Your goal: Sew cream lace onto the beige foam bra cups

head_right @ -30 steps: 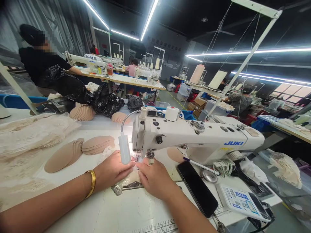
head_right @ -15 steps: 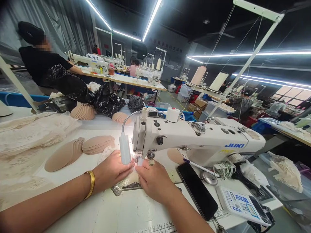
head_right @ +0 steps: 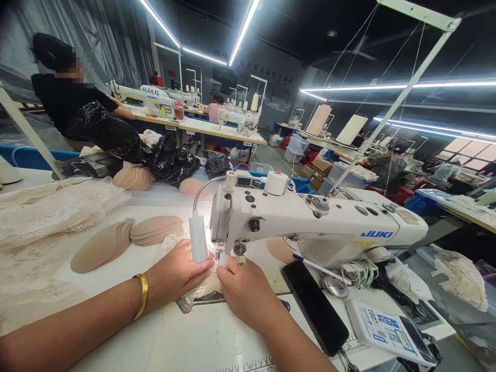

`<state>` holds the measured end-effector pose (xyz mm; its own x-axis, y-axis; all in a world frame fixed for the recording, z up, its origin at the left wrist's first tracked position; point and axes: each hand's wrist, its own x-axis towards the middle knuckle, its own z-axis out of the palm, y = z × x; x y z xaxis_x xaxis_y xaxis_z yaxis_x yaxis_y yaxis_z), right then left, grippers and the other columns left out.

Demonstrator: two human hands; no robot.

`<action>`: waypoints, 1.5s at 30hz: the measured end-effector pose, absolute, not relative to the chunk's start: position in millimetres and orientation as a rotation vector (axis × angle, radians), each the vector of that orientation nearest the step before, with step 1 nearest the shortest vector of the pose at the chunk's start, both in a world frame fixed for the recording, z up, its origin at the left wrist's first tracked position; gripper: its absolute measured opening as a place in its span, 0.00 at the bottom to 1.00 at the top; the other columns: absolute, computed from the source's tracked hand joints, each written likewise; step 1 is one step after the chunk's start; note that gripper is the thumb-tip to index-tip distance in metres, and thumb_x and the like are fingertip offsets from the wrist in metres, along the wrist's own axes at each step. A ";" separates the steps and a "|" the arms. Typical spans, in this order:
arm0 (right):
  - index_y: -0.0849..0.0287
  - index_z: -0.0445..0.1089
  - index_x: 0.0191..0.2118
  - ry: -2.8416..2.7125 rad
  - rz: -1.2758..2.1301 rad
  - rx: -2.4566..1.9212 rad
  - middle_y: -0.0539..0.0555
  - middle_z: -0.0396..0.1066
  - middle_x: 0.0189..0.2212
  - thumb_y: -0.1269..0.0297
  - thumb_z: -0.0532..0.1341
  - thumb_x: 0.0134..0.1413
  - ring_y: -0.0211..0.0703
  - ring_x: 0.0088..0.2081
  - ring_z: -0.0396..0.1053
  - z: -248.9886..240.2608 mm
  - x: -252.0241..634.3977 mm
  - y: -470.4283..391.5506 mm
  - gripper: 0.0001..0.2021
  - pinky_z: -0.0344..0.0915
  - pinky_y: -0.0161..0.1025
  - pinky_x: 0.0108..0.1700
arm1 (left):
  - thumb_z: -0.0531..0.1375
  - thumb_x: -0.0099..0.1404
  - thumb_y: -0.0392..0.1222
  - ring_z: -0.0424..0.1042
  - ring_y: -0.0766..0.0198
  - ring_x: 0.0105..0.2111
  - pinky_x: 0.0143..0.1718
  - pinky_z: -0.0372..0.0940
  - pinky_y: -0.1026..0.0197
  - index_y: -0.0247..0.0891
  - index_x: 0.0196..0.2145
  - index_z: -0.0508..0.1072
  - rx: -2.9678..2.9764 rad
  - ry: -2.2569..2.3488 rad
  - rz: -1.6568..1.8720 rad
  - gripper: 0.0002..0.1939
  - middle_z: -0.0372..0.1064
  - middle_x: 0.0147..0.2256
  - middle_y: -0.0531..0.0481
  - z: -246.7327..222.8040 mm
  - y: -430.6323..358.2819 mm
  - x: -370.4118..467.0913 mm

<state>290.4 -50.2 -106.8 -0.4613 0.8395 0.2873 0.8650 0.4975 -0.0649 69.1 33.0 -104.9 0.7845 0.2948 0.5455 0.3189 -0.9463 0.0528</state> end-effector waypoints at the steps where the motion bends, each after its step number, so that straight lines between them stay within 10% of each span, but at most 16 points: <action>1: 0.56 0.72 0.41 -2.459 -0.134 -1.437 0.53 0.67 0.32 0.77 0.56 0.63 0.46 0.35 0.64 -107.2 290.2 -50.2 0.10 0.45 0.40 0.27 | 0.53 0.75 0.33 0.72 0.57 0.33 0.41 0.66 0.51 0.39 0.36 0.74 -2.926 -0.499 -0.891 0.12 0.75 0.32 0.49 -105.0 32.8 69.2; 45: 0.58 0.74 0.49 -2.434 -0.130 -1.409 0.53 0.69 0.33 0.77 0.57 0.63 0.47 0.36 0.67 -106.5 286.4 -51.9 0.14 0.51 0.38 0.29 | 0.51 0.75 0.33 0.62 0.59 0.28 0.29 0.60 0.58 0.38 0.32 0.70 -2.887 -0.576 -0.839 0.14 0.67 0.27 0.50 -108.8 25.6 73.6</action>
<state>286.4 -51.9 -106.5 -0.4592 0.8278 0.3222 0.8575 0.5078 -0.0825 73.6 25.6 -108.8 0.7794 0.3321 0.5314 0.3761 -0.9262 0.0272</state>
